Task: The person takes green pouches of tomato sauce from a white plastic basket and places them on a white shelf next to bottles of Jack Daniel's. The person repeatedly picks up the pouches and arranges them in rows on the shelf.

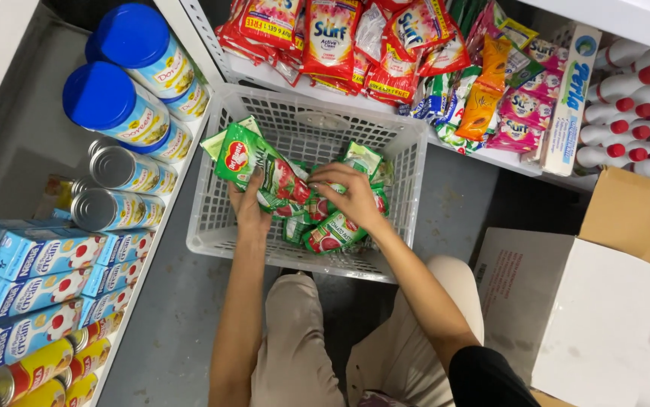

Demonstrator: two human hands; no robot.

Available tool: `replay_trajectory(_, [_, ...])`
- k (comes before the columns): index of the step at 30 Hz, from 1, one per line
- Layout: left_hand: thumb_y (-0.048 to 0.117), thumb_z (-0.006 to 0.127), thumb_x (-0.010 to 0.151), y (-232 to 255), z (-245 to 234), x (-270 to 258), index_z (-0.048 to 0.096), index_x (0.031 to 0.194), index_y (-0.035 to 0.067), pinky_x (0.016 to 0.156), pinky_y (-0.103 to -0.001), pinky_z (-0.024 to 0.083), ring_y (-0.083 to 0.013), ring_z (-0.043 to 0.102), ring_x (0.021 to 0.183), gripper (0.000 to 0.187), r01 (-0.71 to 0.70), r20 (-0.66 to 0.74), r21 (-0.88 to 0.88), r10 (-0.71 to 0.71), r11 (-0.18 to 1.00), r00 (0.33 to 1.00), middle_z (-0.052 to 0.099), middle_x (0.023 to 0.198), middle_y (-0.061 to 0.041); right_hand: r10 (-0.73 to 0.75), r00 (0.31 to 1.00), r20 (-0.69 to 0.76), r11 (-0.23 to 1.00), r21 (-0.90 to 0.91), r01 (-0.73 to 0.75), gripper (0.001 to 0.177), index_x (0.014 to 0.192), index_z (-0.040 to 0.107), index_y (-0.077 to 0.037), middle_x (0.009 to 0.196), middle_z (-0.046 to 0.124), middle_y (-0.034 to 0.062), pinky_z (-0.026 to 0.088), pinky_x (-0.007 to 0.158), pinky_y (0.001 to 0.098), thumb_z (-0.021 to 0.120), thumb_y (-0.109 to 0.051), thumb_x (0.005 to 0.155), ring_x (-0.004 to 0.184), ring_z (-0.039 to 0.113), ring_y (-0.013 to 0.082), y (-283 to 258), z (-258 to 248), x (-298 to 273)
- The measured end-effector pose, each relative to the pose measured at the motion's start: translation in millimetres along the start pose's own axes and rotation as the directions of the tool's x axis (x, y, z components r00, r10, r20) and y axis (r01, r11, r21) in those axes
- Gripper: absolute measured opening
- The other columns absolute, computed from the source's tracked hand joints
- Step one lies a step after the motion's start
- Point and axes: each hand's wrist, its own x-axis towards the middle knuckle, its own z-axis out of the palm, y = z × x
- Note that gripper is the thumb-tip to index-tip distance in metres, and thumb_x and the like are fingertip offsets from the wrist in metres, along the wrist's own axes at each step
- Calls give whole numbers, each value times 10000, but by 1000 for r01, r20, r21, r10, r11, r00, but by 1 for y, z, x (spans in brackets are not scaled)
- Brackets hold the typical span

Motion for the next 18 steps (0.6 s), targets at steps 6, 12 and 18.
replay_trajectory(6, [-4,814,836,1,14,-7,567,1334,73,959,-365,578,-183,683,1106,561,-31,62,117,24,993,998,678,1240,-62,114,989,91,987,-127,-102,166,1052,757,-21,1068,755,141,592,852,373,731,-56,891,956,739,309,-1,-5,-6])
replay_trajectory(12, [-2,840,842,-2,16,-5,620,1289,49,974,-338,558,-175,688,1085,501,-61,18,334,58,941,998,711,1204,-67,99,995,-18,981,-164,-100,122,1023,679,28,974,719,185,571,780,409,646,4,908,888,712,351,31,2,-20])
replay_trajectory(18, [37,799,848,-6,14,-5,595,1283,91,900,-395,592,-211,706,1052,483,163,-79,102,-155,981,985,705,1176,-67,416,909,-10,906,83,-414,79,1079,643,4,982,715,118,589,752,326,616,-46,1025,880,769,189,31,-2,-16])
